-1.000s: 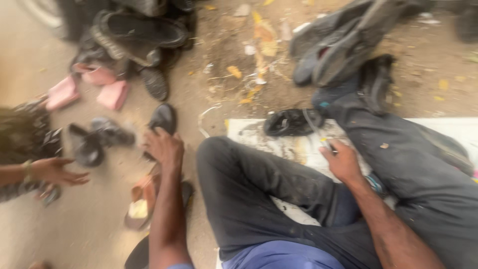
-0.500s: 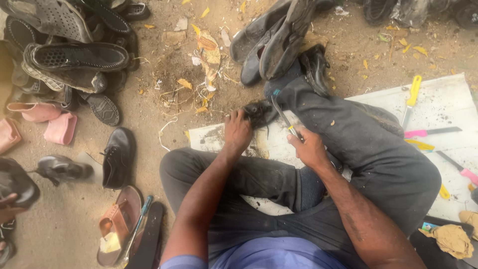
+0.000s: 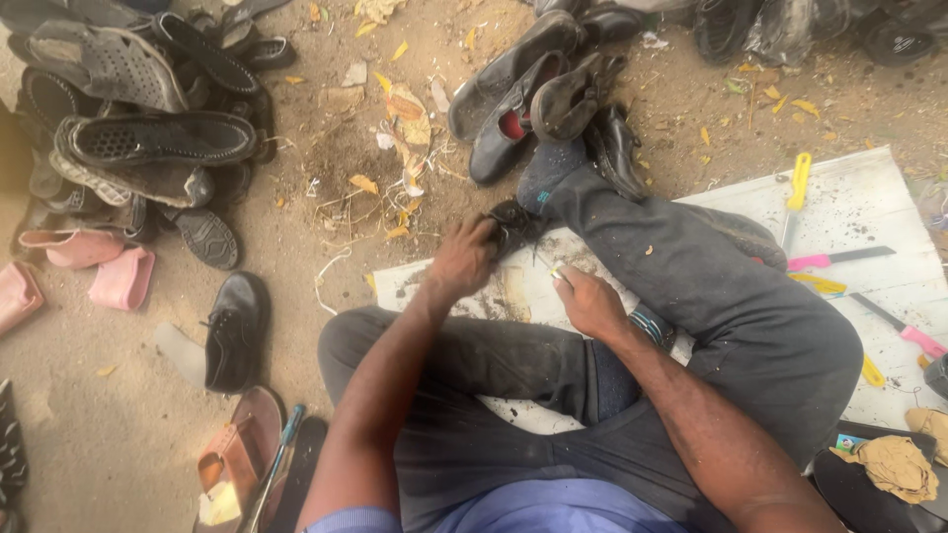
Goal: The person sits on the ground and uses a knife to scrape and clean the soles and edges of several black shoes. They handle the shoes one by one, turning them over to work on different parts of the sole and upper, and place them back on the ground after each step.
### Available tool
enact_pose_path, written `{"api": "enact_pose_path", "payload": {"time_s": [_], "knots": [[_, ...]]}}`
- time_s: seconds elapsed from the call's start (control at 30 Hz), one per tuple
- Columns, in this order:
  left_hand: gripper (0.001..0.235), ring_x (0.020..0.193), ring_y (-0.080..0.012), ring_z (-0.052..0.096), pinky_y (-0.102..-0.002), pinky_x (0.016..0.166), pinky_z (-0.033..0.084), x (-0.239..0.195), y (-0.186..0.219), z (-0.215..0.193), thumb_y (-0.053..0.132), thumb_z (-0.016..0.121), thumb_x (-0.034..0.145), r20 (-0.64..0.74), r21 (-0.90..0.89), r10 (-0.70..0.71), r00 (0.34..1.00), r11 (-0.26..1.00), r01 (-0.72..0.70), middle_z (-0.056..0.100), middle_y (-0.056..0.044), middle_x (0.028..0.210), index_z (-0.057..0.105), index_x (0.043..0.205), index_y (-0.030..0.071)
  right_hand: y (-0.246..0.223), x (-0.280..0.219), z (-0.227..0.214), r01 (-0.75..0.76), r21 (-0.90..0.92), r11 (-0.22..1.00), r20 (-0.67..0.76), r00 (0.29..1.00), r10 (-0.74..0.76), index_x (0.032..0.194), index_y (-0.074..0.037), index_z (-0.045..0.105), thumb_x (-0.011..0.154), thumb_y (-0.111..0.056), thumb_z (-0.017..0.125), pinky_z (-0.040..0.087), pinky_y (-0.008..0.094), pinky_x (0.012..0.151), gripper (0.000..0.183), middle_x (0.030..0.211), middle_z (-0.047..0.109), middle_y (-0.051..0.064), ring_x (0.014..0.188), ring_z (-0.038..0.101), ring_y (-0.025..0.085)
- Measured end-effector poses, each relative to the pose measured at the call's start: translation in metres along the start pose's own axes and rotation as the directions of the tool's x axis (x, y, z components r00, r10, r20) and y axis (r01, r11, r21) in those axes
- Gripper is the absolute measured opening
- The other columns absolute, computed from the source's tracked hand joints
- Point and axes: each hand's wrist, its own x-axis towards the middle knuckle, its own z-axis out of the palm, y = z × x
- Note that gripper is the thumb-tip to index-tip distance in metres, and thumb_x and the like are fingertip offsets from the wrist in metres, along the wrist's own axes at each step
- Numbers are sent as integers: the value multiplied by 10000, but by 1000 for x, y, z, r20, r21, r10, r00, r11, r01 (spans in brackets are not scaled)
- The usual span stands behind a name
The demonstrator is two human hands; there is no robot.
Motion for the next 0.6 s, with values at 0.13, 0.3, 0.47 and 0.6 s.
{"api": "enact_pose_path", "payload": {"time_s": [0.13, 0.3, 0.47, 0.6], "knots": [[276, 1207, -231, 497, -427, 1173, 328, -11, 10, 15, 297, 634, 957, 14, -20, -54, 998, 998, 54, 597, -48, 1181, 717, 1071, 59, -9, 11, 13, -51, 52, 997, 8, 999, 50, 1125, -36, 632, 1007, -275, 577, 518, 466, 734, 272, 852, 709, 209, 801, 700, 366], [224, 1128, -193, 511, -453, 1188, 299, -8, 10, 9, 288, 599, 978, 61, 198, -29, 998, 980, 16, 602, -25, 1068, 709, 1056, 110, -17, 19, 17, -194, 109, 975, 12, 981, 194, 1130, -15, 598, 897, -273, 678, 542, 459, 706, 356, 833, 718, 191, 760, 706, 351], [341, 1022, -187, 499, -395, 1060, 359, 2, 4, -23, 408, 570, 995, 264, 52, -17, 964, 999, 3, 592, -21, 1034, 727, 1026, 107, -14, 14, 16, -34, -33, 999, -25, 999, 33, 1215, -39, 619, 970, -237, 598, 532, 492, 747, 316, 934, 709, 204, 845, 703, 377], [262, 991, -229, 495, -373, 954, 407, -7, 8, -5, 302, 625, 962, 40, -231, -139, 989, 962, 145, 606, -53, 1007, 746, 1004, 73, -29, 13, 12, -30, -197, 980, 38, 999, 38, 1191, -52, 616, 1000, -270, 583, 518, 540, 786, 291, 954, 720, 218, 887, 684, 437]]}}
